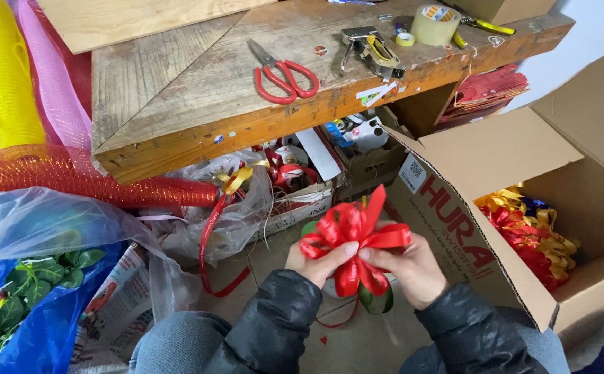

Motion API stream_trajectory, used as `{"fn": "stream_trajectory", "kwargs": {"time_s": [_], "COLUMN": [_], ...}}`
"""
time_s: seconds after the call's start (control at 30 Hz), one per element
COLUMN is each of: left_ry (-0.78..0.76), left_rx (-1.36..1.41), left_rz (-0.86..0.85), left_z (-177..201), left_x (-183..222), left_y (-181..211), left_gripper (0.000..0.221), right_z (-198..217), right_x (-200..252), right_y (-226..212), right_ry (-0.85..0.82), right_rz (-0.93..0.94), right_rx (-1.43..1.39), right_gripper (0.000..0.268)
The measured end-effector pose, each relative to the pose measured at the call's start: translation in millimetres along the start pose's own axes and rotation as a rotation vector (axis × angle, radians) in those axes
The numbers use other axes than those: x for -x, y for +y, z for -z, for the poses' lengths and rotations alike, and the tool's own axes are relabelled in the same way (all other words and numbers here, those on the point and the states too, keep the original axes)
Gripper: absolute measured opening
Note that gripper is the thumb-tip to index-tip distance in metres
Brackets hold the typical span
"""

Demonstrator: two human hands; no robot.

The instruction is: Tying red decorative ribbons into bows and cutting them with scissors.

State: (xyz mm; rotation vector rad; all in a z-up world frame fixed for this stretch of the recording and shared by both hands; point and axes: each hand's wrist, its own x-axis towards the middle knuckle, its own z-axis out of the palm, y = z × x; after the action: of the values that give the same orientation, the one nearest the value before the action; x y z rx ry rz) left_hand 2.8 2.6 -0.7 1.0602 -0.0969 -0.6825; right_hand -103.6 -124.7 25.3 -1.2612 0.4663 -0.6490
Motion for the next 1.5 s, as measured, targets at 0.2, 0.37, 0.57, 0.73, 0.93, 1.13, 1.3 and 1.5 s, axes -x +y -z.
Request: {"fn": "stream_trajectory", "kwargs": {"time_s": [0.2,0.37,0.57,0.73,0.93,1.13,1.3,1.5], "left_ry": [-0.084,-0.139,-0.133,-0.014,0.161,0.251,0.237,0.104], "left_rx": [-0.205,-0.288,-0.259,-0.281,-0.33,-0.276,-0.12,0.222], "left_rz": [-0.046,0.001,0.163,0.094,0.053,0.045,0.066,0.165], "left_z": [16,16,-2,3,6,1,-9,4], "left_x": [-10,-6,8,3,-10,-14,-2,-12], "left_y": [-7,-8,21,6,-13,-4,11,-8], "left_gripper": [0.035,0.024,0.039,0.019,0.022,0.042,0.037,0.033], "right_z": [13,3,18,25,-10,-11,-3,30], "right_x": [-2,-3,-7,-5,9,-1,-3,-20], "right_y": [-2,-10,10,24,-9,-37,-23,11], "right_ry": [-0.032,0.117,0.109,0.012,-0.043,0.114,0.098,0.168], "right_rz": [-0.296,-0.295,-0.065,-0.042,-0.032,-0.338,-0.389,-0.165], "right_rx": [-0.023,-0.037,-0.031,-0.151,-0.101,-0.022,-0.023,-0.074], "right_gripper": [0.02,0.046,0.022,0.01,0.038,0.09,0.084,0.068]}}
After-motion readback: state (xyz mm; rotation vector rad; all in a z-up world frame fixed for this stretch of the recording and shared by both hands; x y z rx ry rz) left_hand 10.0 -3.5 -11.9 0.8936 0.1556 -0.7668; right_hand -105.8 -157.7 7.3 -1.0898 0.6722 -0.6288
